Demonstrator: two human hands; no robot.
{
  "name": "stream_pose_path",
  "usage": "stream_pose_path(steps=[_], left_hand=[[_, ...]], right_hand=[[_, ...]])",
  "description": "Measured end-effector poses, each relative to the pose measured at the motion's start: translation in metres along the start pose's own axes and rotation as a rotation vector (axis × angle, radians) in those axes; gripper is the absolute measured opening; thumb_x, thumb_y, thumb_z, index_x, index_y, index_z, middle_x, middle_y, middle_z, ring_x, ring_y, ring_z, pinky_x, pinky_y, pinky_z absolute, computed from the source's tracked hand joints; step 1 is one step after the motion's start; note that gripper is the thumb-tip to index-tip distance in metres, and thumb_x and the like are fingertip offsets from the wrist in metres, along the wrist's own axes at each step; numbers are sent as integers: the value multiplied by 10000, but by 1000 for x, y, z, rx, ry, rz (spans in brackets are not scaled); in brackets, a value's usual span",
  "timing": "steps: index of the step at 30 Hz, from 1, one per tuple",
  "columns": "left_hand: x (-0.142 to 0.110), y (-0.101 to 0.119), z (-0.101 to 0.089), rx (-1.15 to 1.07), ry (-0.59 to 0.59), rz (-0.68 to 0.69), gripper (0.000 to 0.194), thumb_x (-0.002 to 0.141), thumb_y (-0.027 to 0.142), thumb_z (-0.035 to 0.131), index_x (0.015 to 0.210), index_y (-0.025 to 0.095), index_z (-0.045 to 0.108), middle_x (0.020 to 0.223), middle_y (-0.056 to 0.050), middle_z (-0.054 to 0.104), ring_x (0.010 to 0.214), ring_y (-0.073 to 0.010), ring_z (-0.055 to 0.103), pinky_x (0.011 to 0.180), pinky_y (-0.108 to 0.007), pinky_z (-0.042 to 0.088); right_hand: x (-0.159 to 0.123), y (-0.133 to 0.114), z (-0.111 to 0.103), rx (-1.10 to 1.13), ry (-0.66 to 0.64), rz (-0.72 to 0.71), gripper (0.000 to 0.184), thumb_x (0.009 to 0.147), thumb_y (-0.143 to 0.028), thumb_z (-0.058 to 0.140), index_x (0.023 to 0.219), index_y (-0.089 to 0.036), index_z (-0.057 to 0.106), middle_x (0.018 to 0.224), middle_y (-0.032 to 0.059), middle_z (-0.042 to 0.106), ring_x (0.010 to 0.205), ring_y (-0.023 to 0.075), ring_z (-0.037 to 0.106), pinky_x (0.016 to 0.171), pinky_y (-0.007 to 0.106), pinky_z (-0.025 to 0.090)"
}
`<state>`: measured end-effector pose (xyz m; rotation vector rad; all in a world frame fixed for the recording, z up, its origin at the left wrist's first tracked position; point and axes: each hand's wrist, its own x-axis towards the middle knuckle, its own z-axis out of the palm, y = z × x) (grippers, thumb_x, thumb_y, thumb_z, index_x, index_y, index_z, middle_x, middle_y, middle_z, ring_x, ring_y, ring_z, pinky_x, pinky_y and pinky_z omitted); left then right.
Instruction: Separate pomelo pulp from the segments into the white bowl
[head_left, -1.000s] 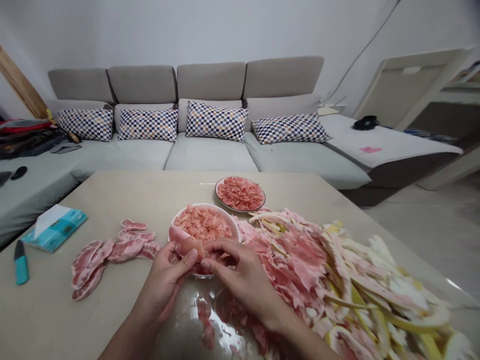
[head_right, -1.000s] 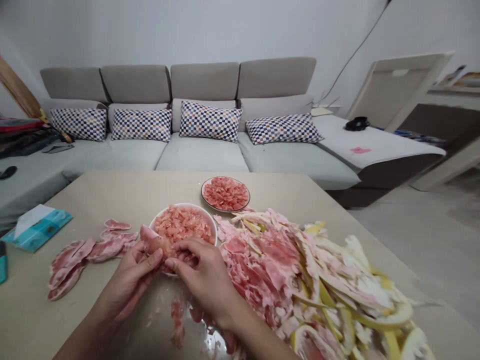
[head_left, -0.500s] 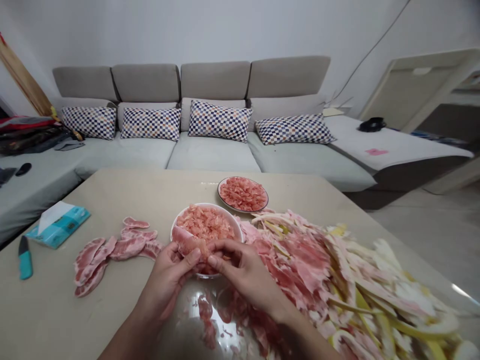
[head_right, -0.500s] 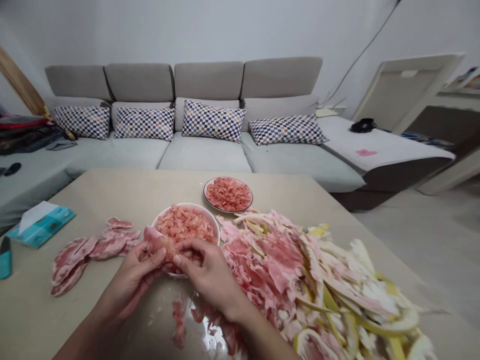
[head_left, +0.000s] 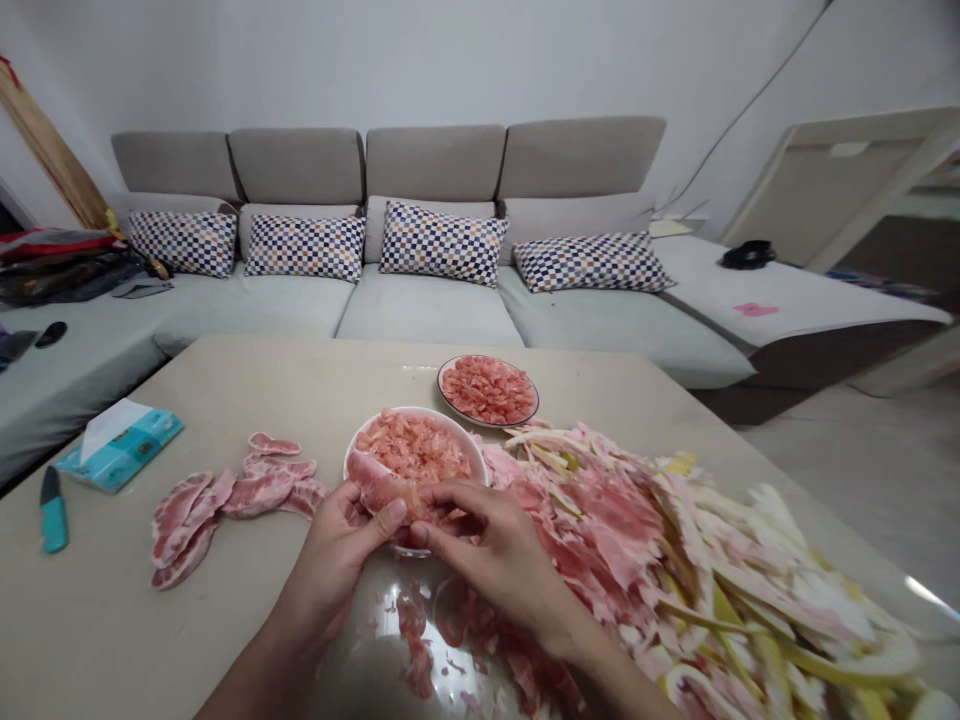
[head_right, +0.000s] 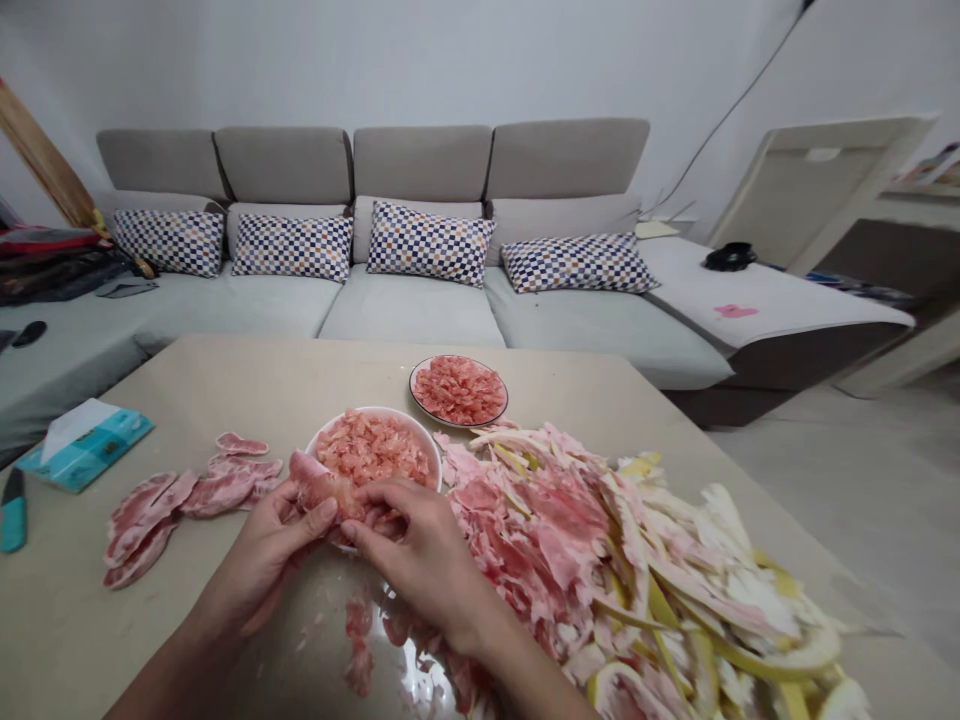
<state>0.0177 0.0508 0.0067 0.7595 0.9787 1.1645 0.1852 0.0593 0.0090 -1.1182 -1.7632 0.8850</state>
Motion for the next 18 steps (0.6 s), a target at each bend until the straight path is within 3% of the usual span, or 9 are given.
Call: stream_pose_path(steps=[9, 13, 18], left_hand=[[-1, 6, 3, -80, -66, -79, 249, 687, 250, 817, 825, 124, 652, 825, -66, 727, 764, -190, 698, 737, -294, 552], [-1, 8, 2, -123, -71, -75, 214, 733, 219, 783, 888, 123, 670, 867, -72, 723, 812, -187, 698, 762, -284, 560], [3, 5, 2, -165, -13, -76, 170, 733, 187, 782, 853, 126, 677, 849, -51, 719, 812, -162, 692, 791, -262, 560]], right_hand=[[0, 8, -1, 120, -27, 99, 131, 748, -202, 666, 862, -170, 721, 724, 24, 692, 606, 140, 627, 546, 236, 513], [2, 7, -5, 216, -70, 190, 210, 789, -302, 684, 945, -172, 736, 814, 45, 736, 701, 165, 669, 634, 266, 546], [3, 6, -3, 200, -27, 150, 207, 839, -313, 663, 999, -196, 722, 944, 52, 734, 807, 174, 671, 719, 289, 546]])
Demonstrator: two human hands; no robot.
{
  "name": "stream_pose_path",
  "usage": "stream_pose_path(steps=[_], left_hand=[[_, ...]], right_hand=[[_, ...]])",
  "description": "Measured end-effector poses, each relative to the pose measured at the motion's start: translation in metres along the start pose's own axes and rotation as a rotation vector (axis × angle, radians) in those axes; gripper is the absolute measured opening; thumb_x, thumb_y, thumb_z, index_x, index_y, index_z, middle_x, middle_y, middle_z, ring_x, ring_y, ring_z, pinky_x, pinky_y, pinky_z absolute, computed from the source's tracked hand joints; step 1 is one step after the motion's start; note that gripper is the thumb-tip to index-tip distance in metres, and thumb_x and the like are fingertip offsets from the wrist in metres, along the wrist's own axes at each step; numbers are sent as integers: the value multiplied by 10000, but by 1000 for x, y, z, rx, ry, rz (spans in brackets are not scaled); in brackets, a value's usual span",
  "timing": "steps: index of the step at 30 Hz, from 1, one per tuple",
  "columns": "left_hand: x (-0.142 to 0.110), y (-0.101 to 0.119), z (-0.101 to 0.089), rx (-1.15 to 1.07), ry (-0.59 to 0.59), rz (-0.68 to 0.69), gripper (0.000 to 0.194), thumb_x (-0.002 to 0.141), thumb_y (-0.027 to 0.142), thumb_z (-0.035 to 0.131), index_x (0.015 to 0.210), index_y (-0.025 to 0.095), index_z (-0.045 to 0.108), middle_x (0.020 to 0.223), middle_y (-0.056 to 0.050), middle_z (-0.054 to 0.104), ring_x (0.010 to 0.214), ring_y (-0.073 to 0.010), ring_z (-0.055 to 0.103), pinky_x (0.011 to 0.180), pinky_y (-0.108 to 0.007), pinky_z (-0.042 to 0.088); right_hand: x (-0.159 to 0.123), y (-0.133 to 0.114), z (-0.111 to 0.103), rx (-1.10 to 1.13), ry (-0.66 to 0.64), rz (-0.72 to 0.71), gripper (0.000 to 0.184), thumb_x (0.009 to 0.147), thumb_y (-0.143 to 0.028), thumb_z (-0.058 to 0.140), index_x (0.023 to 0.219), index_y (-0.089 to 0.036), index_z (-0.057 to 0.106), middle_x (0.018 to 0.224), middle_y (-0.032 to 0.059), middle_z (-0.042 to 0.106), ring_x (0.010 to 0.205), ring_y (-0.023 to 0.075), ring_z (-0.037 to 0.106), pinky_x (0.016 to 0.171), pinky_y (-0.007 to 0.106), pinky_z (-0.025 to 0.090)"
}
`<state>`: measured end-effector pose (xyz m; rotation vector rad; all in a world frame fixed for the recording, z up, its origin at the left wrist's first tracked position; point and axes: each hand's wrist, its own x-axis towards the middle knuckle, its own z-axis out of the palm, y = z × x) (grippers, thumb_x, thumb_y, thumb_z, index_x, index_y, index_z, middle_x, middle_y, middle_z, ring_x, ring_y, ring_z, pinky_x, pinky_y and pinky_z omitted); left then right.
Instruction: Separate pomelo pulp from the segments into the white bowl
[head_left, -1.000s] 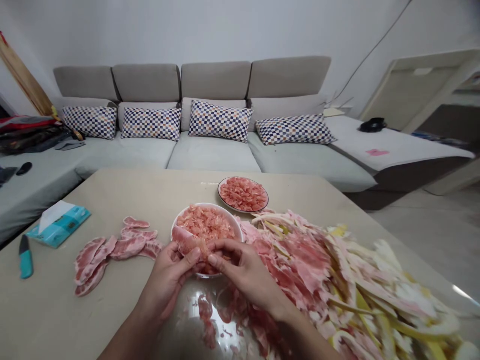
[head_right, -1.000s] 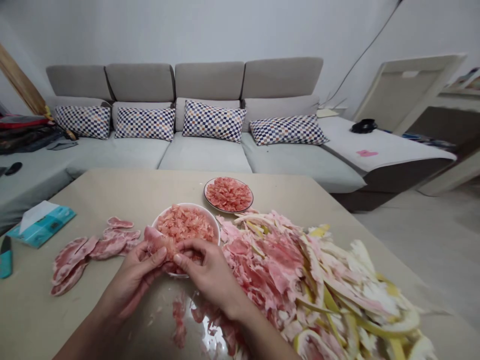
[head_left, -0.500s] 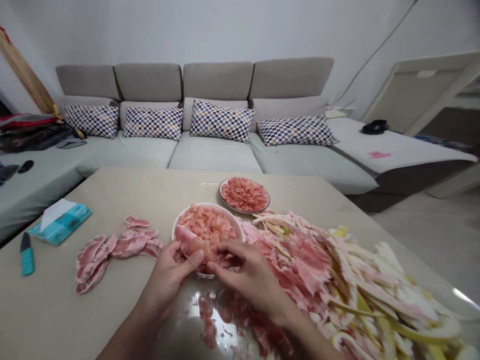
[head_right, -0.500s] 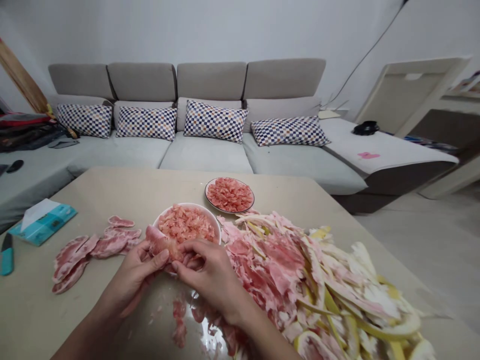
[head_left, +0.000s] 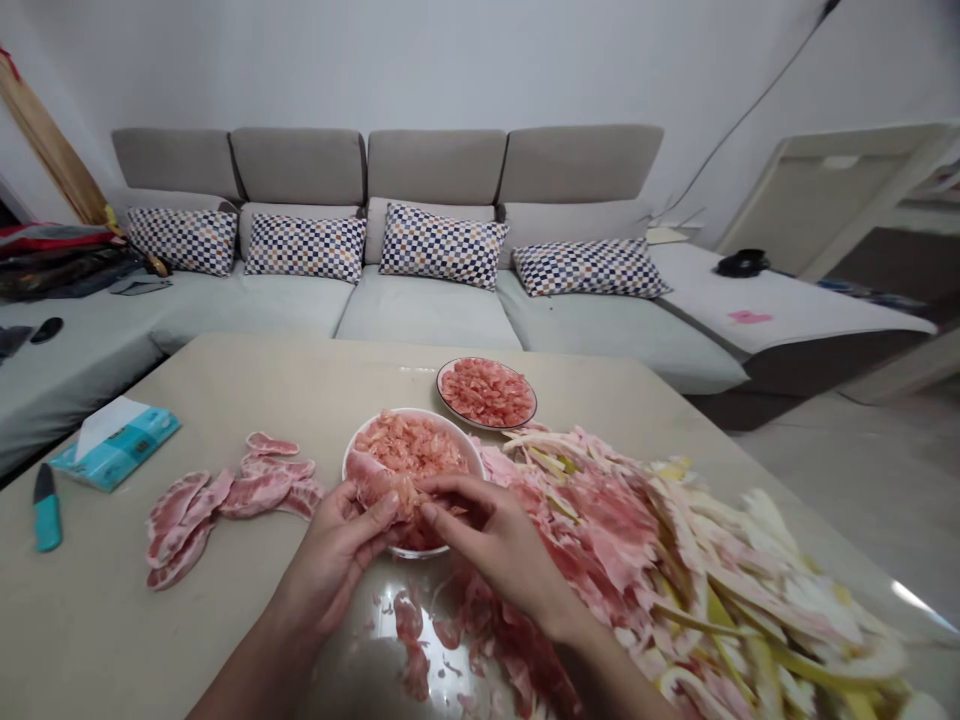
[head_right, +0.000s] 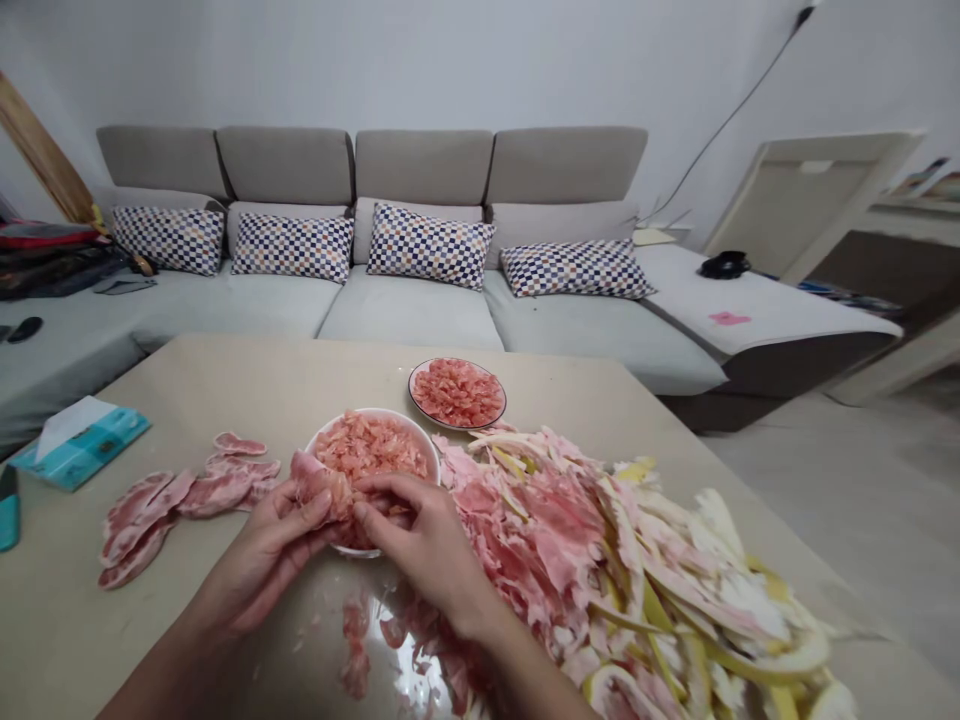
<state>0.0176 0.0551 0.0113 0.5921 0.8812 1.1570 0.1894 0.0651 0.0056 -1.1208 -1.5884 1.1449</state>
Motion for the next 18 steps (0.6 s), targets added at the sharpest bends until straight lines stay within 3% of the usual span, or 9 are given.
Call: stream_pose_path(steps=[5, 9, 13, 18], left_hand=[[0, -2, 0, -32, -87, -35, 175, 759, 223, 761, 879, 123, 681, 860, -73, 719, 843, -201, 698, 810, -303, 561], [-1, -1, -1, -40, -79, -27, 120, 777, 207, 740, 852, 138, 678, 820, -50, 700, 825, -194, 695, 783, -299, 568], [0, 1, -3, -40, -14, -5, 135, 771, 183, 743, 886, 149, 679, 894, -39, 692, 826, -154, 675, 768, -261, 567], [0, 1, -1, -28, 10, 18, 160, 753, 192, 761, 850, 162, 637, 809, 0, 651, 763, -129, 647, 754, -281, 569]], right_hand=[[3, -1, -2, 199, -54, 117, 225, 837, -383, 664, 893, -169, 704, 769, 21, 721, 694, 145, 675, 665, 267, 549], [7, 3, -6, 363, -81, 241, 302, 796, -437, 701, 909, -158, 694, 665, 4, 704, 606, 127, 666, 640, 262, 557], [10, 9, -7, 392, 2, 262, 359, 741, -469, 744, 929, -166, 697, 756, 23, 717, 687, 151, 689, 697, 294, 573], [10, 10, -6, 336, 46, 184, 326, 766, -456, 729, 960, -194, 706, 1000, 41, 705, 890, 177, 670, 792, 301, 565]])
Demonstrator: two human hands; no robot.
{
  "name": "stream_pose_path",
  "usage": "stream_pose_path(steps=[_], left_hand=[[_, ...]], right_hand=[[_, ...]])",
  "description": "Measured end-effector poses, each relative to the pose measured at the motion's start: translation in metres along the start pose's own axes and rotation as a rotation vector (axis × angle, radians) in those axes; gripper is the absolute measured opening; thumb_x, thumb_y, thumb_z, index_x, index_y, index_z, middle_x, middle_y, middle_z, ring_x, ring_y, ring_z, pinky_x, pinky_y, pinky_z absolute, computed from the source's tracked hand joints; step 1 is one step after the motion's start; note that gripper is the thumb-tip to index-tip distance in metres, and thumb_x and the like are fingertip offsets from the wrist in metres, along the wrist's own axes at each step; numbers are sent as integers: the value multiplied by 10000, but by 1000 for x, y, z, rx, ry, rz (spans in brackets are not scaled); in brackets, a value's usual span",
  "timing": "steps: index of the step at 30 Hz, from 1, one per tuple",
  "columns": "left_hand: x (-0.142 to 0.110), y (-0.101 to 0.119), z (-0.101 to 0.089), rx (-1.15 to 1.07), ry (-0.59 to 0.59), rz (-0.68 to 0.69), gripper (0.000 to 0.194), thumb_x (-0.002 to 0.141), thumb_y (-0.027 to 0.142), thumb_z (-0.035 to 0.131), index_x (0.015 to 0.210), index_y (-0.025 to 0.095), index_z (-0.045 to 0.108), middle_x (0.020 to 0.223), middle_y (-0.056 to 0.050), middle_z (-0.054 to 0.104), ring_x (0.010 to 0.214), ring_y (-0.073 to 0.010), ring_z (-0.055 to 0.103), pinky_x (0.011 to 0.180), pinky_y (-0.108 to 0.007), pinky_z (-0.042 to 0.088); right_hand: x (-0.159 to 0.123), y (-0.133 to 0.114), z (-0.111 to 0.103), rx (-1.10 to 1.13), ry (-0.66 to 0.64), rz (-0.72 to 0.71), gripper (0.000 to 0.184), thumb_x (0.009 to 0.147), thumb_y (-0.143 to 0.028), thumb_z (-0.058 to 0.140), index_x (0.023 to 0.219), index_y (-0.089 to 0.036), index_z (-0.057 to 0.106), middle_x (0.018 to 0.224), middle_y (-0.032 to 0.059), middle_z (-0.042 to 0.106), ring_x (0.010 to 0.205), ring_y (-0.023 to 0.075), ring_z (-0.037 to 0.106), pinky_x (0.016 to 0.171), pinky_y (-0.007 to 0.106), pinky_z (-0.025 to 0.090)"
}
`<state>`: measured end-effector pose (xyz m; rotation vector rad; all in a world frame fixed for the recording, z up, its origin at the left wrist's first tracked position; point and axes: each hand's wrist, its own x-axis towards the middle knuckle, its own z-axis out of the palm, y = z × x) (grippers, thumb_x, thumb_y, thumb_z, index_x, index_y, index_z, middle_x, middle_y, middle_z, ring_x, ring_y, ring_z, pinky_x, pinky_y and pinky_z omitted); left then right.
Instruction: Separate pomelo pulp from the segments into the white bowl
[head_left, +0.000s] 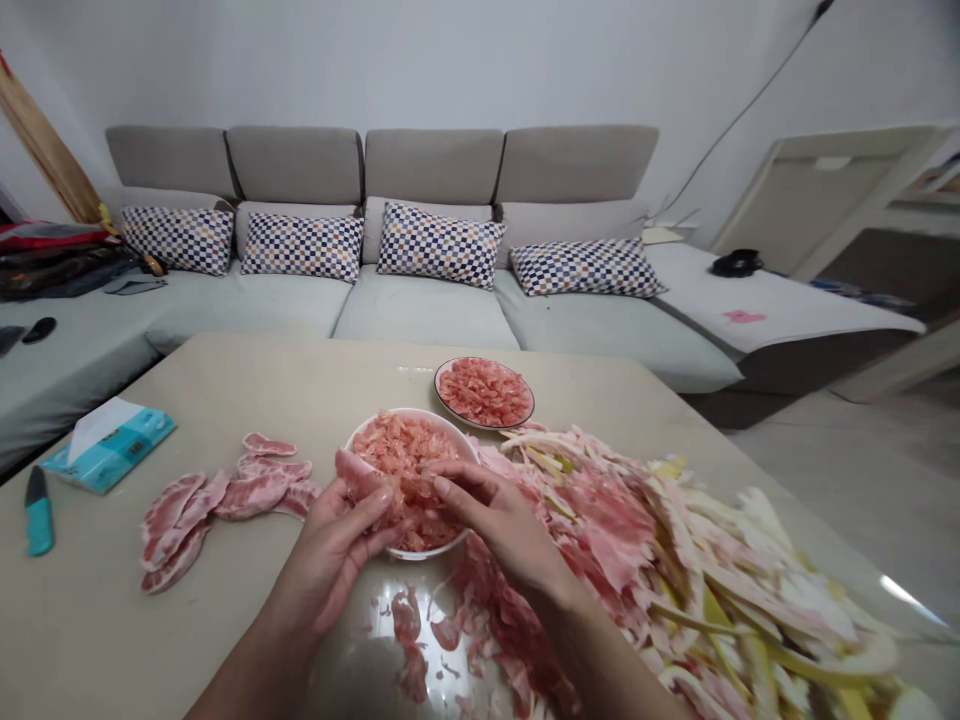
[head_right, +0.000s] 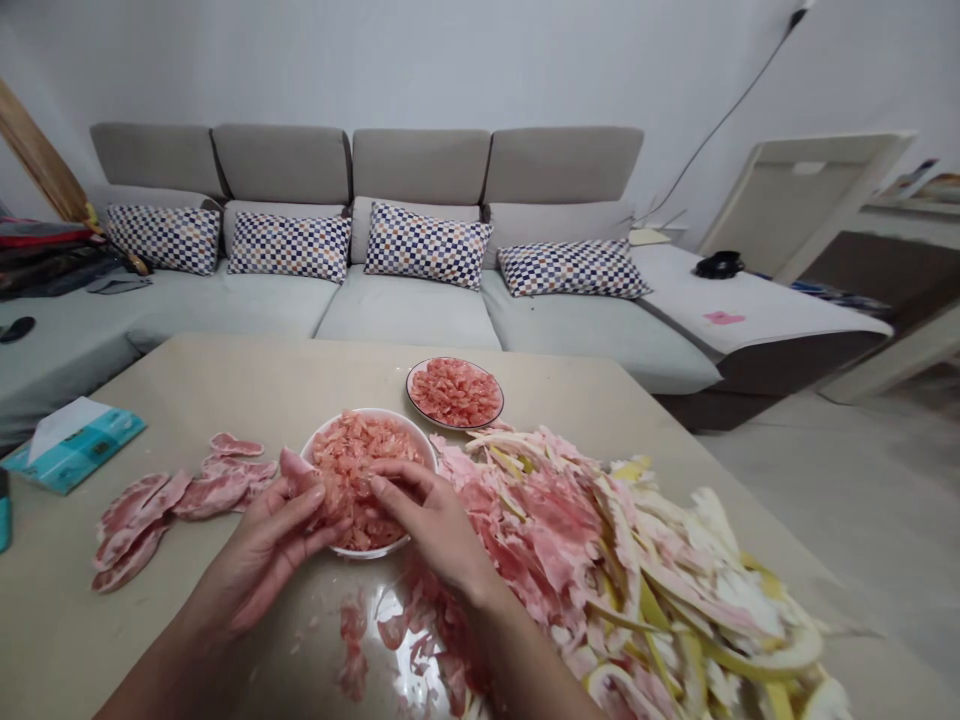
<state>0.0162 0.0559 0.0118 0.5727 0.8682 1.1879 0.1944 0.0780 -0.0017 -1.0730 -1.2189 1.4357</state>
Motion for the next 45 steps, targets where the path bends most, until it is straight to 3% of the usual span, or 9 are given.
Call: stream_pose_path(steps=[4, 10, 17, 22, 27, 32, 39, 45], left_hand=[[-1, -4, 3, 53, 10, 6, 235, 722, 221, 787, 806, 168, 574, 758, 10, 633, 704, -129, 642, 717, -287, 558], [-3, -7, 4, 179, 0, 58, 242, 716, 241, 776, 859, 158, 599, 768, -29, 677, 677, -150, 649, 624, -242, 502], [-1, -6, 3, 230, 32, 66, 250, 698, 267, 779, 853, 160, 614, 756, -41, 690, 650, -166, 653, 603, -257, 492], [-1, -7, 3, 289, 44, 116, 197, 709, 254, 760, 801, 167, 610, 705, -11, 662, 597, -136, 615, 583, -237, 478], [0, -5, 4, 448, 106, 197, 168, 678, 230, 763, 749, 165, 625, 654, 7, 632, 568, -132, 596, 557, -225, 472], [1, -7, 2, 508, 94, 190, 159, 687, 217, 740, 761, 163, 610, 627, 16, 625, 544, -119, 577, 531, -207, 449], [2, -6, 6, 484, 86, 151, 166, 675, 211, 726, 751, 162, 587, 601, 28, 626, 525, -110, 577, 518, -198, 451], [2, -10, 5, 533, 24, 106, 171, 660, 193, 717, 758, 173, 577, 658, 8, 636, 581, -136, 590, 548, -234, 486]], right_hand=[[-4, 1, 4, -41, -37, -16, 294, 814, -448, 688, 995, -216, 695, 1022, 35, 698, 870, 174, 669, 782, 308, 564], [-8, 4, 10, -242, -14, -170, 233, 867, -405, 645, 1010, -231, 703, 1060, 48, 700, 1000, 209, 645, 930, 374, 507], [-7, 4, 10, -240, -40, -173, 226, 879, -396, 631, 1023, -237, 702, 1071, 47, 708, 1010, 203, 649, 939, 369, 496], [-7, 0, 11, -206, -51, -139, 212, 824, -362, 694, 981, -220, 706, 1027, 41, 708, 936, 183, 658, 861, 325, 522], [-6, 4, 10, -59, -79, 11, 232, 782, -388, 730, 891, -185, 698, 738, -10, 670, 639, 120, 632, 610, 241, 537], [-2, 8, 9, 124, -76, 102, 265, 768, -410, 745, 858, -168, 686, 699, -17, 670, 592, 107, 648, 639, 254, 575], [-3, 7, 10, 9, -75, 43, 270, 750, -404, 762, 864, -171, 689, 663, -16, 651, 576, 106, 613, 538, 206, 530], [0, 10, 6, 57, 28, 77, 324, 765, -464, 728, 915, -178, 701, 681, -11, 664, 533, 110, 622, 553, 243, 537]])
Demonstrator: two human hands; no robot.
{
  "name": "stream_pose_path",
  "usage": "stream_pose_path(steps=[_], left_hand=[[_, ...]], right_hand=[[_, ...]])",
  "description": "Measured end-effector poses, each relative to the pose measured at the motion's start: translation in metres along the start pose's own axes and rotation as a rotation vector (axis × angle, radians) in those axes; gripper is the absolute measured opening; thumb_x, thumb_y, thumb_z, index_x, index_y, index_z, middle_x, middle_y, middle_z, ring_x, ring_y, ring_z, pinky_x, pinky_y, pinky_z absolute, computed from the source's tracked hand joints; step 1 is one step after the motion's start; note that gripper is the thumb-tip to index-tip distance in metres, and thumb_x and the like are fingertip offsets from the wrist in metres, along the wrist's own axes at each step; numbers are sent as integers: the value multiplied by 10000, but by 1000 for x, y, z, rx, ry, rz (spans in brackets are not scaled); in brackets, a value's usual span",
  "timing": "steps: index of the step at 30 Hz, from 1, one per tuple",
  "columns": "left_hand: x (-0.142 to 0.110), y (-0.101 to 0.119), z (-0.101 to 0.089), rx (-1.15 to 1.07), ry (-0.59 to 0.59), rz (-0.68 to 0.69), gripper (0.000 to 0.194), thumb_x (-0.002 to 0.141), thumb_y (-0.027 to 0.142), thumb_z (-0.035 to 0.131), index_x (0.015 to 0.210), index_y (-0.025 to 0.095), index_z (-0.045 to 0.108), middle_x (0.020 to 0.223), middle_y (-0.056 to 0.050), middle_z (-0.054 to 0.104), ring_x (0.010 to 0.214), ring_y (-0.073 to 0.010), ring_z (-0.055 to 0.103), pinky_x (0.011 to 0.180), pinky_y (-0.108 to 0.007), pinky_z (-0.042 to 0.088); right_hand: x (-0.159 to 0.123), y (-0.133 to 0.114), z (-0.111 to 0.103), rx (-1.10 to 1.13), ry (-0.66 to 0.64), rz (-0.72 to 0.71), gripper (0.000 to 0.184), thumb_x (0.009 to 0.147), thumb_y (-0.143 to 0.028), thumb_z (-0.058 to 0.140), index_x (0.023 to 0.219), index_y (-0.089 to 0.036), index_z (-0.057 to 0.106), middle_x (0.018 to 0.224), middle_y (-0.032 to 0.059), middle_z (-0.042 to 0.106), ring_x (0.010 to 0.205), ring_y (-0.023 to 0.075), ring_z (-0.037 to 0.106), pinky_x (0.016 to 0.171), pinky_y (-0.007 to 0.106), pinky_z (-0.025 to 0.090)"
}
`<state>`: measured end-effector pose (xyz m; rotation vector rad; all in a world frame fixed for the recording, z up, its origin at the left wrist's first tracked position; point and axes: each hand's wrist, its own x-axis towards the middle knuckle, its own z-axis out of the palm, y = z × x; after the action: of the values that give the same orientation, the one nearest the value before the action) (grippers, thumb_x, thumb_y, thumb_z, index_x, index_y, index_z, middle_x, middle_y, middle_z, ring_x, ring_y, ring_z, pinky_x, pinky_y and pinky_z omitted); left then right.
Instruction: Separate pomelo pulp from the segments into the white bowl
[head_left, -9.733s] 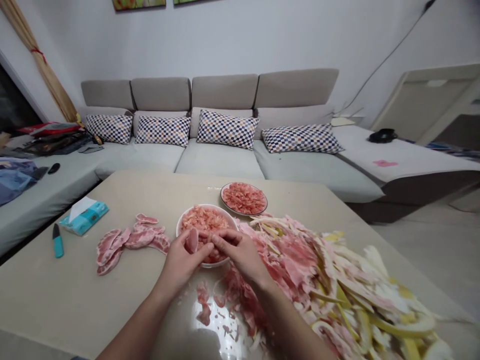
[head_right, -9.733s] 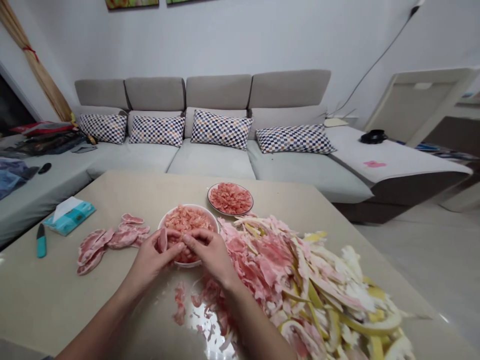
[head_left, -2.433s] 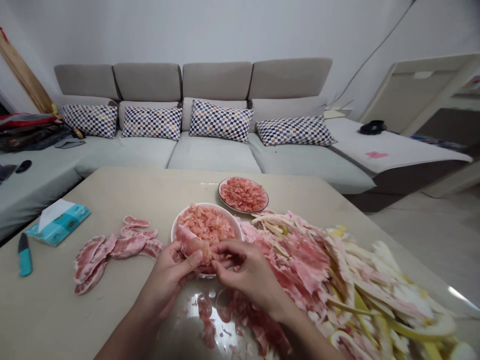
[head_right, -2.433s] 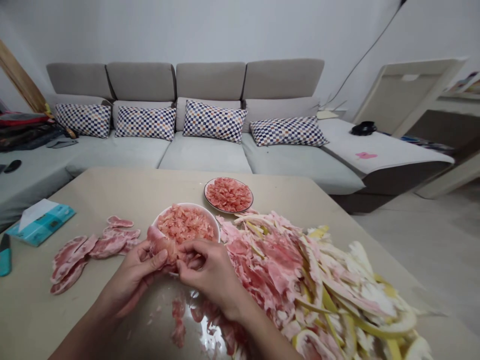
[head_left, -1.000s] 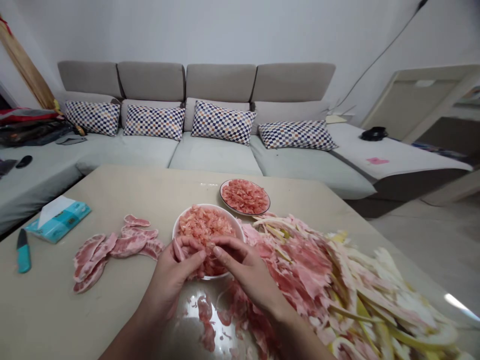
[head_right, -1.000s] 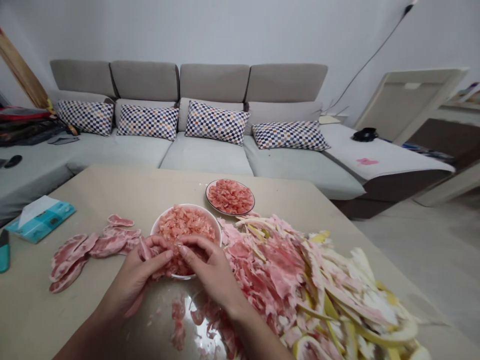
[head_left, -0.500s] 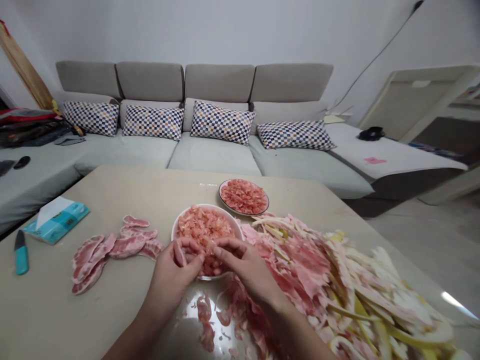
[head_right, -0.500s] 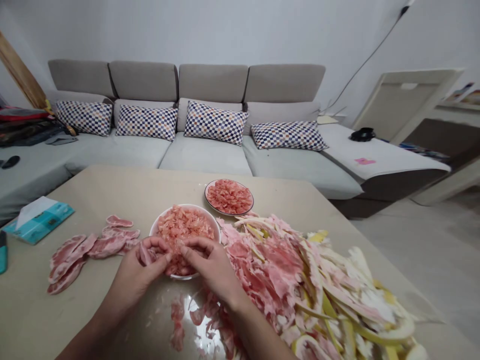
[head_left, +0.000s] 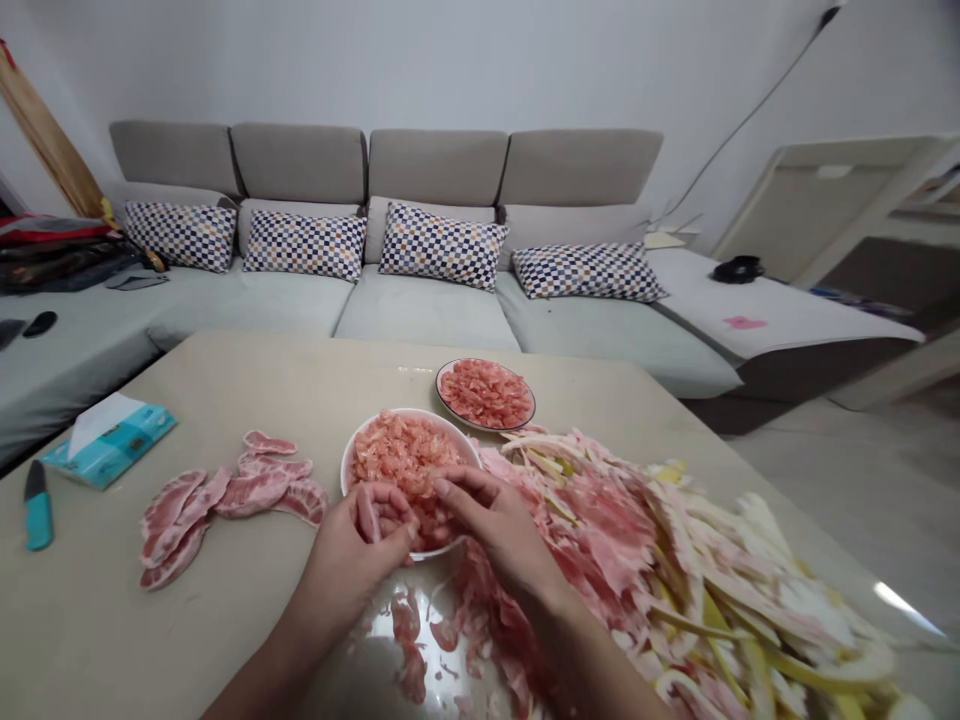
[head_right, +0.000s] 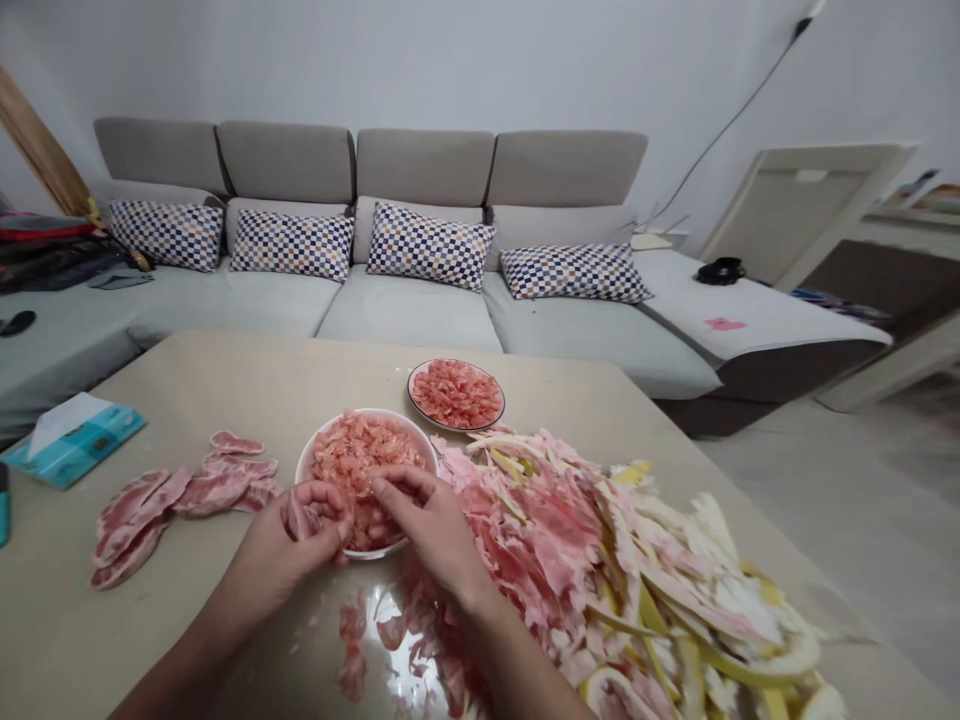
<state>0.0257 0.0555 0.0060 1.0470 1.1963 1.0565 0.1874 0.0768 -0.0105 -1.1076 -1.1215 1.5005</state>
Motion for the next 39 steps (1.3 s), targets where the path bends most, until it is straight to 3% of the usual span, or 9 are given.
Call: stream_pose_path(steps=[3, 8, 14, 17, 19, 23, 30, 34, 39], left_hand=[[-1, -3, 1, 28, -54, -5, 163, 668, 200, 708, 738, 182, 563, 658, 16, 596, 585, -136, 560, 557, -253, 497], [-6, -3, 5, 34, -137, -49, 193, 681, 245, 743, 766, 175, 585, 679, 22, 548, 589, -119, 505, 536, -238, 489], [-9, 4, 2, -422, -101, -172, 180, 816, 307, 678, 936, 186, 620, 876, -18, 610, 748, -122, 584, 805, -345, 556], [-8, 8, -4, -664, -90, -145, 49, 848, 171, 617, 891, 173, 641, 1043, -51, 636, 956, -167, 612, 913, -393, 524], [-8, 9, -8, -754, -70, -138, 116, 838, 79, 587, 865, 173, 649, 1045, -44, 648, 995, -168, 611, 961, -433, 499], [-10, 10, -12, -685, -19, -132, 109, 835, 86, 627, 879, 178, 665, 954, -33, 673, 962, -165, 636, 972, -429, 495], [-22, 10, -10, -399, -53, -48, 261, 766, 246, 750, 1006, 171, 681, 1055, -91, 714, 1028, -242, 654, 927, -357, 502], [-26, 8, -9, -296, -34, 15, 280, 719, 250, 789, 968, 162, 699, 1021, -98, 735, 988, -252, 672, 890, -339, 505], [-24, 5, -7, -353, -5, 16, 264, 705, 226, 798, 938, 159, 693, 974, -86, 741, 969, -243, 676, 859, -320, 504]], right_hand=[[2, -1, -4, -131, 17, -76, 320, 783, -469, 700, 952, -198, 725, 794, 28, 715, 620, 155, 659, 598, 285, 543], [2, -8, -10, -571, 215, -408, 283, 860, -352, 611, 1102, -242, 710, 1182, 88, 681, 1065, 255, 621, 849, 381, 512], [-2, -18, -16, -749, 247, -527, 164, 898, -287, 556, 790, -194, 639, 891, 68, 672, 815, 207, 618, 687, 317, 505], [1, -13, -20, -949, 182, -588, 79, 869, -188, 570, 903, -199, 640, 955, 73, 670, 888, 237, 599, 778, 371, 475], [3, -9, -22, -1026, 159, -611, 114, 859, -153, 569, 931, -202, 642, 968, 76, 670, 923, 250, 588, 814, 391, 456], [-3, -14, -15, -929, 216, -589, 73, 874, -200, 581, 816, -187, 625, 858, 65, 650, 820, 220, 589, 749, 355, 459], [-26, -25, 10, -501, -101, -311, 190, 868, -307, 655, 1047, -249, 679, 1048, 14, 704, 963, 183, 639, 852, 305, 486], [-29, -21, 16, -451, -82, -328, 150, 805, -301, 729, 933, -225, 707, 923, 10, 720, 863, 177, 651, 763, 281, 497], [-26, -20, 16, -385, -59, -428, 77, 819, -260, 708, 877, -222, 740, 903, 31, 735, 870, 191, 666, 789, 306, 514]])
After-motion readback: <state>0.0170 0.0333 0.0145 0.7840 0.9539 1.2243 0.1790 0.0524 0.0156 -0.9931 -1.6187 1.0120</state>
